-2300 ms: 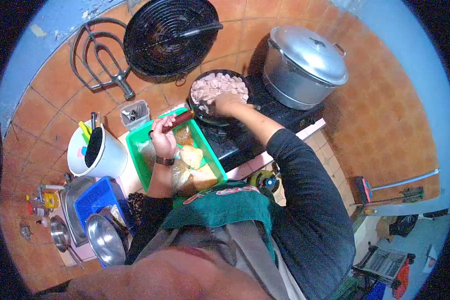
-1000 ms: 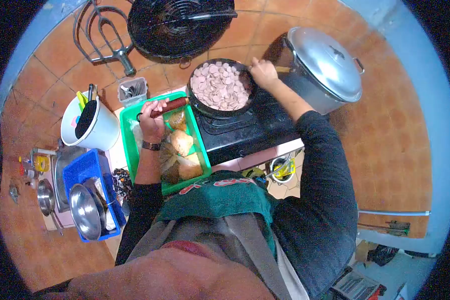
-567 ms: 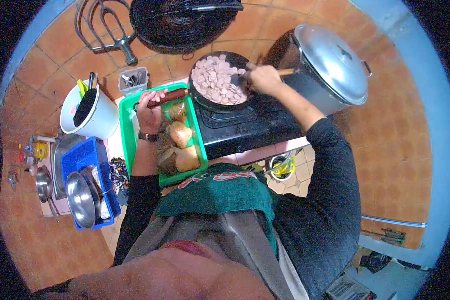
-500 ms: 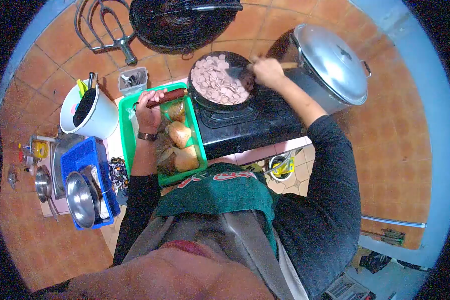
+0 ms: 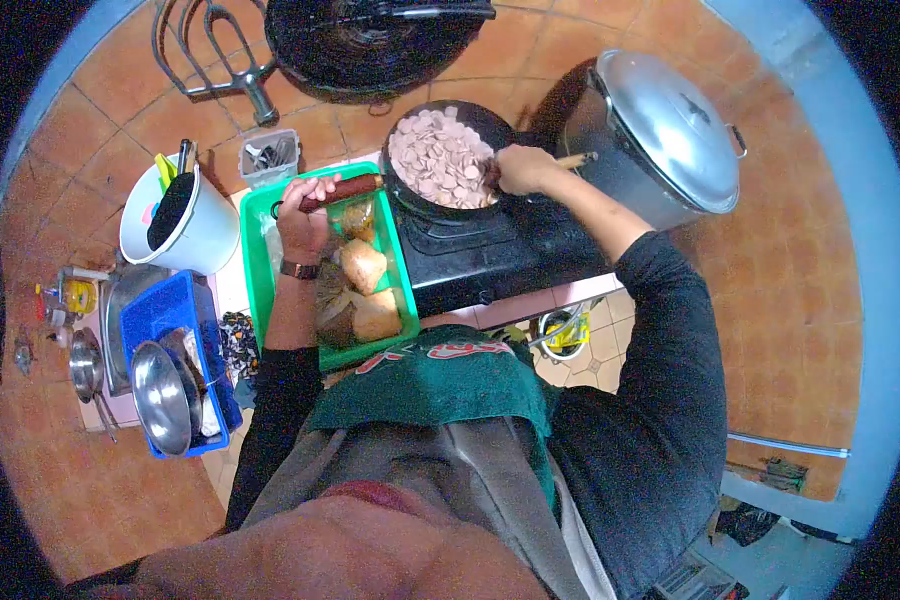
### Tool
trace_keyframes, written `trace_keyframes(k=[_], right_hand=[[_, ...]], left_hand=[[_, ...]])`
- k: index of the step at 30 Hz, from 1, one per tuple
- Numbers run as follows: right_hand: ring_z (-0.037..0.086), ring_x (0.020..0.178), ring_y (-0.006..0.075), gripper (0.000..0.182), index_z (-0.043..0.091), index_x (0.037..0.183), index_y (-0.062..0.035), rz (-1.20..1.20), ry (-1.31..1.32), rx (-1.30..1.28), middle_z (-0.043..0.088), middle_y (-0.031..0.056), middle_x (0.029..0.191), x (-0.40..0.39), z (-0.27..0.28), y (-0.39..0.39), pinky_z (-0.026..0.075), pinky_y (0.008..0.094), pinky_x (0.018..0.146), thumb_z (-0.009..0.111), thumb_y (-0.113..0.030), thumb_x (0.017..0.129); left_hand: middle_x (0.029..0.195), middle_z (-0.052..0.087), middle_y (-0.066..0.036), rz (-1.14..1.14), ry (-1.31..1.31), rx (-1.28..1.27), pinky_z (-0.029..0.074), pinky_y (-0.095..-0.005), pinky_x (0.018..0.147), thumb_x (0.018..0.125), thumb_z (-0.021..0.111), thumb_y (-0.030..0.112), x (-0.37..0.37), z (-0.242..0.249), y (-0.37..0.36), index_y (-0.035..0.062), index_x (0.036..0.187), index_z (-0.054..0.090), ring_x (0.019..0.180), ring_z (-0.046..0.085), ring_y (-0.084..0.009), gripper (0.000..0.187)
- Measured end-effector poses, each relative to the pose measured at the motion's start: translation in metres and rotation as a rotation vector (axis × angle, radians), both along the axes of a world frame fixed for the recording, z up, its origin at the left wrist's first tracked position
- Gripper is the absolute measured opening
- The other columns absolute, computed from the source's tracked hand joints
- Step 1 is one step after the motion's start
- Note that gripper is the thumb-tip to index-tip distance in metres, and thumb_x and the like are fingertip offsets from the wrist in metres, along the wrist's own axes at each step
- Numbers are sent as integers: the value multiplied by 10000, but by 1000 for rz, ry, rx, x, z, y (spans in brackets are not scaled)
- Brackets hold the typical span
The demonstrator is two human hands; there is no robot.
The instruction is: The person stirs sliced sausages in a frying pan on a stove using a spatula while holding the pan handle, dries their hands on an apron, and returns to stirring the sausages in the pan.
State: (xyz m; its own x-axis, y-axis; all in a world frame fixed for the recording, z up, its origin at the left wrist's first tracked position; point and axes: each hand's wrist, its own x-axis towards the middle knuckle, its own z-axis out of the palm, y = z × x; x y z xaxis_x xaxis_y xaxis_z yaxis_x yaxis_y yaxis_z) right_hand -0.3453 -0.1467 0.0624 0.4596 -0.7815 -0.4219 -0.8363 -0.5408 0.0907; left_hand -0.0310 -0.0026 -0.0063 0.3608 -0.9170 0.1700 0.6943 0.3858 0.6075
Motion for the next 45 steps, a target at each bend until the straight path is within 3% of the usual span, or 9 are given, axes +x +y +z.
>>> trace_keyframes(k=[3, 17, 19, 21, 24, 28, 33, 37, 45], right_hand=[[652, 918, 349, 282, 707, 1051, -142, -28, -136, -14, 679, 182, 983, -1, -18, -2, 515, 422, 812, 608, -216, 798], [682, 832, 279, 310, 711, 1007, -54, -402, -492, 182, 706, 175, 901, 16, -63, -51, 523, 367, 787, 638, -253, 780], [554, 511, 153, 227, 716, 900, -37, -489, -511, 225, 636, 77, 651, 7, -54, -55, 448, 332, 432, 645, -240, 827], [481, 434, 115, 178, 708, 882, -51, -305, -499, 242, 566, 26, 599, -8, -40, -62, 360, 283, 350, 637, -211, 849], [507, 458, 134, 204, 708, 920, -30, -505, -510, 271, 571, 30, 637, -21, 1, -56, 395, 296, 367, 634, -206, 851], [682, 906, 314, 261, 717, 902, -15, -179, -162, -116, 692, 202, 916, -24, 53, -40, 538, 421, 737, 594, -209, 778], [677, 947, 313, 265, 716, 956, -39, -44, 260, -283, 680, 174, 1047, 6, 52, -2, 548, 438, 788, 579, -154, 762], [661, 916, 361, 274, 712, 954, -52, 41, 188, 75, 674, 230, 978, 18, 28, 12, 529, 430, 779, 601, -206, 756], [643, 997, 357, 321, 663, 1043, 17, -60, -164, 56, 642, 247, 1075, 75, -25, 39, 511, 430, 855, 560, -176, 808]], left_hand=[[671, 507, -69, 8, -14, 20, 421, -505, 953, 813, 564, 38, -1, 0, 0, 59, 682, 493, 714, 542, -238, 150], [670, 480, -64, -19, -20, 0, 380, -488, 974, 846, 524, 36, -1, 1, 1, 60, 693, 464, 761, 524, -243, 166], [670, 479, -64, -18, -23, 9, 380, -488, 974, 847, 521, 33, -1, 1, 1, 60, 695, 467, 757, 524, -242, 164], [669, 478, -64, -19, -24, 19, 381, -488, 973, 849, 517, 29, 0, 0, 1, 59, 696, 469, 753, 524, -240, 163], [673, 529, -78, -22, -28, -16, 414, -508, 959, 836, 529, 28, 1, -3, 0, 54, 697, 489, 737, 561, -231, 147], [664, 523, -78, -9, -34, -13, 420, -506, 954, 842, 532, 30, 0, -2, 0, 49, 689, 490, 731, 562, -232, 159], [658, 521, -78, -6, -50, -20, 428, -501, 948, 848, 529, 19, -1, -1, 1, 47, 680, 490, 730, 564, -230, 174], [667, 533, -85, 15, -39, -14, 446, -482, 936, 849, 536, 11, -2, -1, 2, 35, 686, 505, 731, 569, -234, 168], [669, 550, -83, -6, -15, 11, 458, -458, 926, 839, 562, 4, -1, 2, 3, 33, 683, 519, 727, 579, -227, 164]])
